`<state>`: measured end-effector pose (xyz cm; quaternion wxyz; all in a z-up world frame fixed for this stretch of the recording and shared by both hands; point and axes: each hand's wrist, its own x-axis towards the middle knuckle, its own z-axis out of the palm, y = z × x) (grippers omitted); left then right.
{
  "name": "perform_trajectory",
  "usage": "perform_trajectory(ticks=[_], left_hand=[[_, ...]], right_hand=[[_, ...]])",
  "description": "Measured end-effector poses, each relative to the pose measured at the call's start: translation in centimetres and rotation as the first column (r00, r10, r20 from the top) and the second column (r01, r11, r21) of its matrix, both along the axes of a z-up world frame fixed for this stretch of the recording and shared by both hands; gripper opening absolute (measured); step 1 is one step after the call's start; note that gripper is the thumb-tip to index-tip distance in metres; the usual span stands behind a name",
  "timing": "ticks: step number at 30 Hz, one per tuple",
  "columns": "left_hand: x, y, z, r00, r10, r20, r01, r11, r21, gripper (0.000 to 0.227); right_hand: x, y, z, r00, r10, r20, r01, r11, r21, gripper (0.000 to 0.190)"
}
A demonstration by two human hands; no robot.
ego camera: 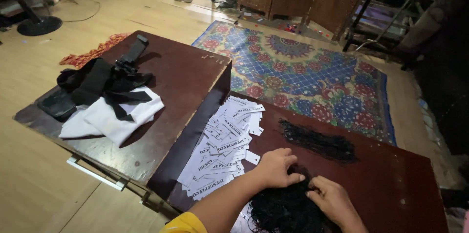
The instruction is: The person repeatedly picks up small black fibrous strands from a pile on a wooden table, separates them, and places them into a second pile. The task involves continuous hand manipulation of the material without tools.
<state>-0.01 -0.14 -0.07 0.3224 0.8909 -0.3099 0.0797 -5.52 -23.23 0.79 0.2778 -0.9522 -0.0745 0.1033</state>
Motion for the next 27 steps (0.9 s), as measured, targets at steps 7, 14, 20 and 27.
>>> perform_trajectory(ticks=[7, 14, 20, 27], left_hand=[[-0.5, 1.2, 4.3, 0.927, -0.037, -0.374, 0.182, 0.915, 0.361, 0.052], [1.5, 0.0, -2.3, 0.961, -0.173, -0.217, 0.221, 0.951, 0.218, 0.028], [0.2, 0.5, 1.4, 0.97, -0.072, -0.231, 0.093, 0.993, 0.08, 0.031], [-0.2, 1.5, 4.3, 0.883, -0.165, -0.439, 0.278, 0.938, 0.206, 0.059]], right_hand=[[0.1, 0.5, 3.1, 0.906, -0.225, -0.359, 0.301, 0.938, 0.172, 0.014], [0.1, 0.7, 3.3, 0.925, -0.215, -0.314, 0.248, 0.966, 0.068, 0.013], [-0.1, 0.6, 3.8, 0.908, -0.233, -0.349, 0.293, 0.947, 0.129, 0.014], [-0.2, 1.7, 5.4, 0.898, -0.206, -0.389, 0.171, 0.977, -0.124, 0.029]])
